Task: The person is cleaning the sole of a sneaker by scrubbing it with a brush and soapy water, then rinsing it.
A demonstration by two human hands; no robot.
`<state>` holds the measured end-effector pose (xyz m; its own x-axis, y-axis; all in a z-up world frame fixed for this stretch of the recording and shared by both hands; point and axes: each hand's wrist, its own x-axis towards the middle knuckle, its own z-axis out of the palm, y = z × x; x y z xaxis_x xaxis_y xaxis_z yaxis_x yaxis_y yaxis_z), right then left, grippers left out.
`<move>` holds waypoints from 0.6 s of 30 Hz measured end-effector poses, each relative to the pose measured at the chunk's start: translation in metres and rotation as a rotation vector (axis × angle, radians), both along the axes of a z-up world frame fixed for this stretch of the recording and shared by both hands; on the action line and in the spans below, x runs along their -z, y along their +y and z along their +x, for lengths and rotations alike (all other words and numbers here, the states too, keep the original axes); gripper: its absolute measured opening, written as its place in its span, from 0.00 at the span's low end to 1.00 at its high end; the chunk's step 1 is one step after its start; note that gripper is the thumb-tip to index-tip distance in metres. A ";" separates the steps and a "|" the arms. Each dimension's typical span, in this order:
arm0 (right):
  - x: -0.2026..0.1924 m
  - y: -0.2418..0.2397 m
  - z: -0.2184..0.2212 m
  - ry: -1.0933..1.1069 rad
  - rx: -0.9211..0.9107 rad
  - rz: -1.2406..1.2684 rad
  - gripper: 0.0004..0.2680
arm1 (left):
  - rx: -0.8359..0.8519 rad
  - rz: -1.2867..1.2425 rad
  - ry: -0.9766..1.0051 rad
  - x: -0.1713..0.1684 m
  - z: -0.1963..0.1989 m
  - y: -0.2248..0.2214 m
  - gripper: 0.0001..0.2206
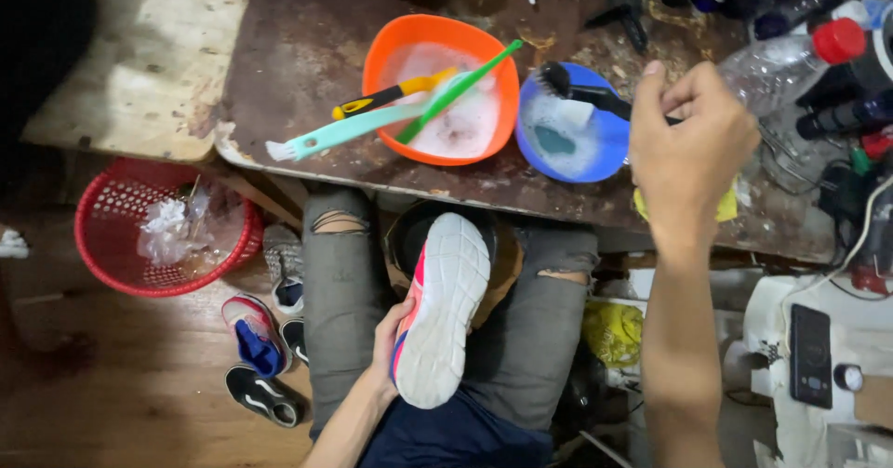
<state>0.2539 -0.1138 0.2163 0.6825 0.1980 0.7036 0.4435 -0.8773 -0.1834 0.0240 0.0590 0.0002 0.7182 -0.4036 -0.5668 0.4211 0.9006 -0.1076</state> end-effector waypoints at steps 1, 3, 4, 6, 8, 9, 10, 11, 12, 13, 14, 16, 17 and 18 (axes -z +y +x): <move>-0.001 -0.011 0.000 0.074 0.103 -0.089 0.15 | 0.017 -0.011 -0.008 -0.001 0.000 -0.001 0.28; 0.000 -0.024 0.000 0.145 0.213 -0.174 0.17 | 0.043 -0.018 -0.020 -0.005 0.002 -0.001 0.30; 0.003 -0.028 0.001 0.197 0.238 -0.254 0.17 | 0.054 -0.016 -0.016 -0.008 0.002 -0.001 0.31; 0.006 -0.029 -0.001 0.251 0.271 -0.330 0.17 | 0.074 -0.012 -0.012 -0.011 0.004 -0.003 0.32; 0.007 -0.023 -0.005 0.241 0.224 -0.404 0.16 | 0.052 0.071 -0.025 -0.012 0.005 -0.005 0.32; 0.009 -0.024 -0.005 0.244 0.231 -0.399 0.16 | 0.060 0.076 -0.025 -0.011 0.006 -0.007 0.32; 0.012 -0.023 -0.004 0.228 0.240 -0.482 0.15 | 0.053 0.041 -0.018 -0.011 0.005 -0.007 0.31; 0.015 -0.021 -0.004 0.212 0.248 -0.565 0.14 | 0.045 0.006 -0.012 -0.010 0.004 -0.007 0.30; 0.013 -0.020 -0.005 0.212 0.245 -0.558 0.14 | 0.043 0.013 -0.012 -0.012 0.005 -0.007 0.30; 0.013 -0.020 -0.006 0.169 0.269 -0.588 0.14 | 0.021 0.025 -0.013 -0.014 0.006 -0.007 0.30; 0.012 -0.022 -0.008 0.130 0.298 -0.622 0.14 | 0.005 0.033 -0.011 -0.016 0.006 -0.009 0.29; 0.015 -0.032 -0.007 0.030 0.252 -0.518 0.15 | 0.005 0.047 -0.023 -0.016 0.007 -0.009 0.29; 0.017 -0.037 -0.007 -0.072 0.204 -0.416 0.15 | 0.003 0.058 -0.038 -0.016 0.008 -0.009 0.29; 0.017 -0.037 -0.008 -0.067 0.206 -0.415 0.15 | 0.005 0.059 -0.034 -0.012 0.007 -0.010 0.29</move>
